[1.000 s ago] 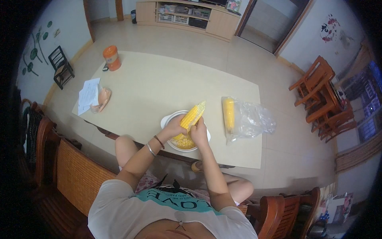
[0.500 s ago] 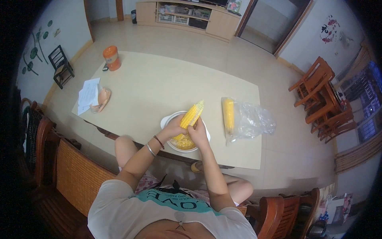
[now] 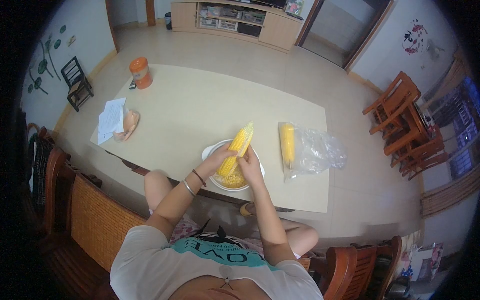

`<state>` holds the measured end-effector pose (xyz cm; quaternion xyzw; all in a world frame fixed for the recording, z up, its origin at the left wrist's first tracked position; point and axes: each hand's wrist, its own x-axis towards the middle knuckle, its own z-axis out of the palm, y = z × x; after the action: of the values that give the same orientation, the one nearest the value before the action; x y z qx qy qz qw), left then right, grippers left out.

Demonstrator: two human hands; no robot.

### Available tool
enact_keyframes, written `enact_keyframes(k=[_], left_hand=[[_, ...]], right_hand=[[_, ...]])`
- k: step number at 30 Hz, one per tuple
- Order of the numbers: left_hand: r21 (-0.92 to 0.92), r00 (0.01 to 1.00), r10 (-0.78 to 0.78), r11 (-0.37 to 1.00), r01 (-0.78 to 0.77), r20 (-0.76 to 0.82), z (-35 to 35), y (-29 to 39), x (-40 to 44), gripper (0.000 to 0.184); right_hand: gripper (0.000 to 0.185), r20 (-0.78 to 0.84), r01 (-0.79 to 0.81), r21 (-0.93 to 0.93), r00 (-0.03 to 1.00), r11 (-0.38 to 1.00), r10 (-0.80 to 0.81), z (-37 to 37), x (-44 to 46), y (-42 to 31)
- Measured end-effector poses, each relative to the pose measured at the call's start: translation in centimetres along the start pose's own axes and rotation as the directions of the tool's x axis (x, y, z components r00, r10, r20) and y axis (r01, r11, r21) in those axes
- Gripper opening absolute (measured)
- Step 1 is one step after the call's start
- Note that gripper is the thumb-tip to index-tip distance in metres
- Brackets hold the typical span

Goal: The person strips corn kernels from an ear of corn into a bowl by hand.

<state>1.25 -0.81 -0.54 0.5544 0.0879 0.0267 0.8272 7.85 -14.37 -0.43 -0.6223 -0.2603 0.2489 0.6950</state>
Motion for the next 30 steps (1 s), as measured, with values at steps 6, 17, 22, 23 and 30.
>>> enact_keyframes(k=[6, 17, 22, 23, 30], left_hand=[[0.116, 0.998, 0.022, 0.993, -0.014, -0.067, 0.0, 0.0, 0.3, 0.039], [0.722, 0.938, 0.300, 0.687, -0.088, -0.171, 1.7, 1.5, -0.3, 0.045], [0.658, 0.926, 0.330, 0.741, -0.135, -0.182, 0.8, 0.0, 0.3, 0.045], [0.629, 0.930, 0.312, 0.767, -0.126, -0.195, 0.5, -0.3, 0.6, 0.045], [0.519, 0.946, 0.232, 0.851, -0.084, -0.228, 0.2, -0.3, 0.8, 0.042]], right_hand=[[0.055, 0.045, -0.038, -0.058, 0.998, 0.998, 0.041, 0.2, -0.4, -1.3], [0.050, 0.002, -0.081, -0.093, 0.997, 0.992, 0.082, -0.7, 0.4, 0.6], [0.049, -0.030, -0.063, -0.228, 0.998, 0.971, 0.058, -0.9, 0.7, 1.3], [0.049, -0.028, -0.074, -0.262, 0.997, 0.962, 0.069, -0.6, 0.6, 0.6], [0.047, 0.021, -0.125, 0.072, 0.992, 0.990, 0.124, -0.3, 0.4, 0.4]])
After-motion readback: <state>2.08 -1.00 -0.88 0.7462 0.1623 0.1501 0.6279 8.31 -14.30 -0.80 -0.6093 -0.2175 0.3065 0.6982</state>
